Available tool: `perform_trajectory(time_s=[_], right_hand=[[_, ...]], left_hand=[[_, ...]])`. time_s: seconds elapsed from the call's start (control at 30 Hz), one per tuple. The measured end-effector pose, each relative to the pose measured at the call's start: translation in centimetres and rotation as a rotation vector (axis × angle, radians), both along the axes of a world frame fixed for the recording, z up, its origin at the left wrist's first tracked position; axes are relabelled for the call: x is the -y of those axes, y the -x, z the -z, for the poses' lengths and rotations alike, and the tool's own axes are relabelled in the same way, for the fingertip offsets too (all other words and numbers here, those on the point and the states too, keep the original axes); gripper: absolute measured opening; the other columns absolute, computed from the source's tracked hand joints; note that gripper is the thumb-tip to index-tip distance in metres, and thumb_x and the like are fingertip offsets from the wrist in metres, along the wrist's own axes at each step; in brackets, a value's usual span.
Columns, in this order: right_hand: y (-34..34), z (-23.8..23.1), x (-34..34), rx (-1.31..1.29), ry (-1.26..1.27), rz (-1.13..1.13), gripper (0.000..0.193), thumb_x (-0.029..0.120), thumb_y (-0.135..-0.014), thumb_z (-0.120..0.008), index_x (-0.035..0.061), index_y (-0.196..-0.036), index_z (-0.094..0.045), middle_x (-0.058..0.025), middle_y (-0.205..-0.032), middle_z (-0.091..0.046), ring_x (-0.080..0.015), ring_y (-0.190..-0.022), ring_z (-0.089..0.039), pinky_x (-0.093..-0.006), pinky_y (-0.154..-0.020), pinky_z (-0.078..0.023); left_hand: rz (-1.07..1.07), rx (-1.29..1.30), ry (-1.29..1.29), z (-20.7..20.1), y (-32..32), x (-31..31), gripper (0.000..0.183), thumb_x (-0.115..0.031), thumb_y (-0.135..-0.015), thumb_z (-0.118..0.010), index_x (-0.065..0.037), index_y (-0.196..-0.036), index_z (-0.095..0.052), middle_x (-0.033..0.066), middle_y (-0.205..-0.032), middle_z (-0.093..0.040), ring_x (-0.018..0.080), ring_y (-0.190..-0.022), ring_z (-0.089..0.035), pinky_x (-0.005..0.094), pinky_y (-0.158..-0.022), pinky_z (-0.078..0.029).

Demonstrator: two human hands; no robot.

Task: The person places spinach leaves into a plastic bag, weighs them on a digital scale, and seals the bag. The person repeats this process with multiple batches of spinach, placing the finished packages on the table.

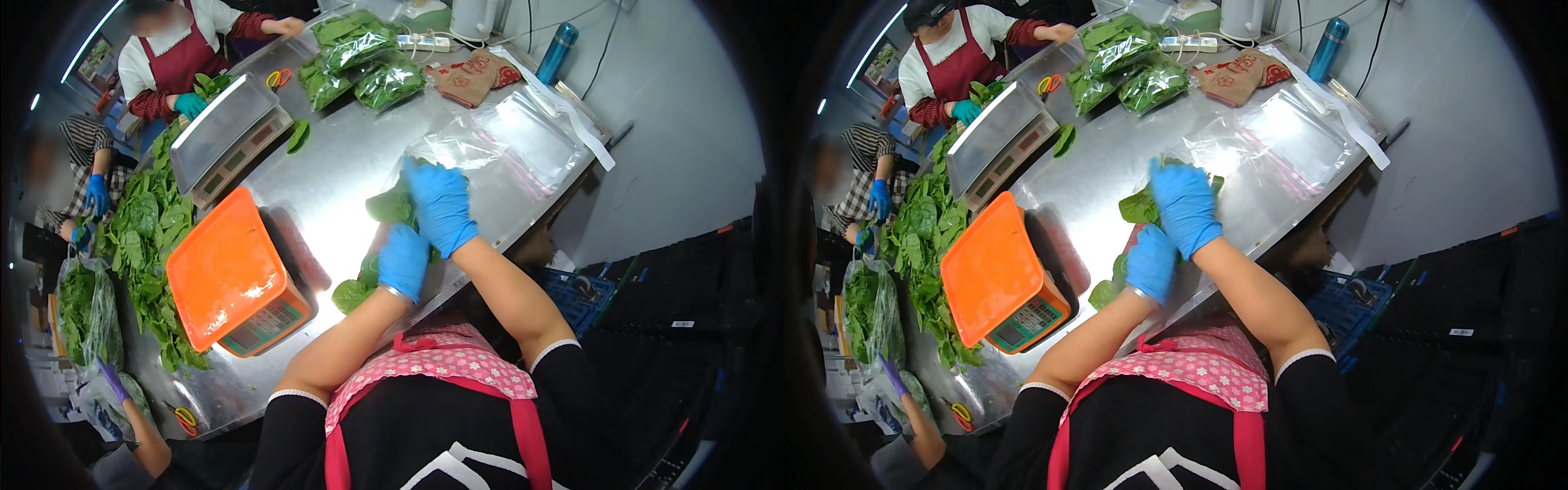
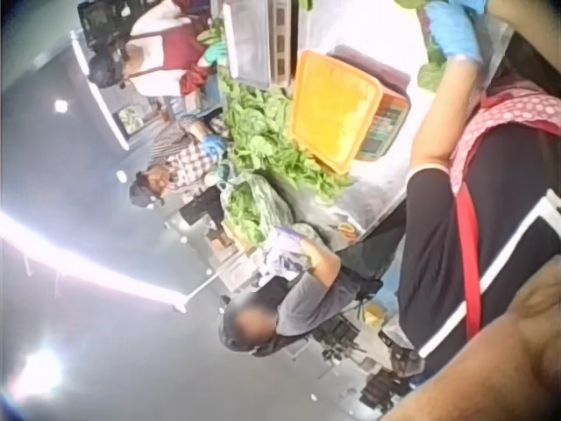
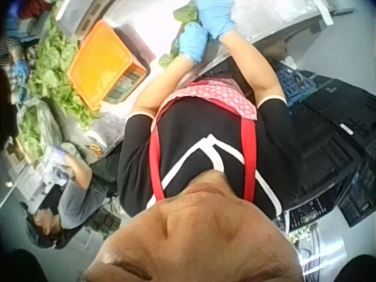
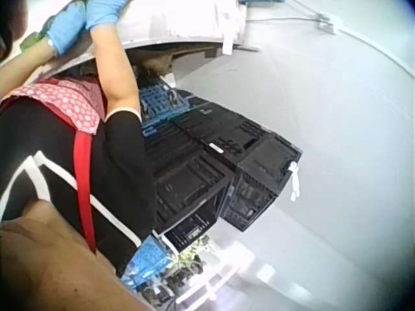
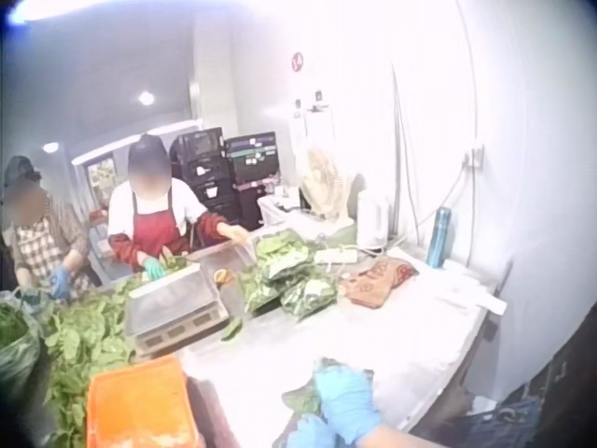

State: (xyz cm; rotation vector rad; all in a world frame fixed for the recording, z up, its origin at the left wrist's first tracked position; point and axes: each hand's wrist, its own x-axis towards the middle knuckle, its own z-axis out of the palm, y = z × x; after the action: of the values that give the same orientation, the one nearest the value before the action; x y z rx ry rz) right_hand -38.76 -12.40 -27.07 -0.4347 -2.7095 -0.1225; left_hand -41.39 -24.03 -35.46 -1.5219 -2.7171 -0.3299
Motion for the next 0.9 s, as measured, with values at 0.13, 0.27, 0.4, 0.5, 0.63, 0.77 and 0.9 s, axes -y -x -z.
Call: perform_trajectory(time_s=[0.13, 0.27, 0.4, 0.5, 0.63, 0.77, 0.9], right_hand=[[-1.1, 1.7, 4.0, -0.237, -0.035, -0.522, 0.048, 0.010, -0.081, -0.058, 0.0059, -0.129, -0.058, -0.0053, -0.078, -0.055, -0.0230, -0.078, -0.057, -0.0384, -0.067, -0.044], [-3.4, -0.8, 1.9, -0.276, 0.119, -0.238, 0.051, 0.008, -0.082, -0.058, 0.0057, -0.133, -0.057, -0.0068, -0.080, -0.055, -0.0245, -0.078, -0.056, -0.0382, -0.068, -0.045], [-5.9, 1.8, 0.8, -0.503, 0.207, 0.091, 0.067, 0.008, -0.085, -0.059, 0.0090, -0.149, -0.039, -0.0115, -0.083, -0.060, -0.0292, -0.073, -0.058, -0.0386, -0.068, -0.047], [-6.0, 5.9, 0.2, -0.547, 0.494, 0.308, 0.079, 0.009, -0.088, -0.059, 0.0101, -0.156, -0.019, -0.0166, -0.082, -0.062, -0.0329, -0.067, -0.059, -0.0422, -0.064, -0.048], [-5.7, 9.1, 2.1, -0.390, 1.032, 0.310, 0.083, 0.002, -0.088, -0.057, 0.0067, -0.156, -0.011, -0.0193, -0.086, -0.064, -0.0306, -0.075, -0.066, -0.0408, -0.069, -0.052], [-6.6, 5.8, 8.6, -0.370, 1.220, 0.144, 0.075, -0.003, -0.087, -0.056, 0.0013, -0.153, -0.021, -0.0176, -0.081, -0.060, -0.0258, -0.067, -0.060, -0.0362, -0.068, -0.051], [-9.3, 9.4, 6.5, -0.282, 1.291, 0.241, 0.079, 0.007, -0.091, -0.058, -0.0014, -0.154, -0.011, -0.0179, -0.076, -0.058, -0.0247, -0.067, -0.062, -0.0402, -0.065, -0.050]], left_hand=[[0.136, -0.068, -0.376, -3.5, 0.4, 0.0, 0.026, -0.013, -0.080, -0.054, -0.007, -0.106, -0.055, 0.0161, -0.096, -0.054, 0.0335, -0.087, -0.054, 0.0437, -0.069, -0.046], [-0.065, 0.264, -0.108, -5.0, 0.8, 1.4, 0.030, -0.009, -0.081, -0.059, -0.006, -0.111, -0.061, 0.0204, -0.102, -0.060, 0.0399, -0.091, -0.061, 0.0503, -0.072, -0.053], [-0.019, 0.328, -0.330, -6.0, 2.2, 1.9, 0.043, -0.006, -0.079, -0.058, -0.013, -0.121, -0.062, 0.0221, -0.106, -0.063, 0.0410, -0.096, -0.059, 0.0508, -0.077, -0.051], [-0.017, 0.403, -0.380, -5.7, 2.8, 1.5, 0.056, -0.001, -0.076, -0.054, -0.013, -0.130, -0.059, 0.0231, -0.107, -0.063, 0.0434, -0.097, -0.059, 0.0493, -0.083, -0.049], [0.021, 0.428, -0.421, -5.5, 3.7, 1.1, 0.062, 0.002, -0.076, -0.053, -0.013, -0.137, -0.055, 0.0236, -0.115, -0.063, 0.0445, -0.102, -0.060, 0.0462, -0.089, -0.049], [-0.066, 0.349, -0.341, -6.3, 4.1, 0.7, 0.062, 0.002, -0.076, -0.059, -0.010, -0.136, -0.055, 0.0247, -0.122, -0.061, 0.0433, -0.107, -0.060, 0.0447, -0.090, -0.050], [-0.022, 0.306, -0.280, -6.6, 3.1, -0.6, 0.065, 0.002, -0.075, -0.060, -0.012, -0.138, -0.052, 0.0245, -0.129, -0.056, 0.0456, -0.112, -0.057, 0.0457, -0.090, -0.051]])
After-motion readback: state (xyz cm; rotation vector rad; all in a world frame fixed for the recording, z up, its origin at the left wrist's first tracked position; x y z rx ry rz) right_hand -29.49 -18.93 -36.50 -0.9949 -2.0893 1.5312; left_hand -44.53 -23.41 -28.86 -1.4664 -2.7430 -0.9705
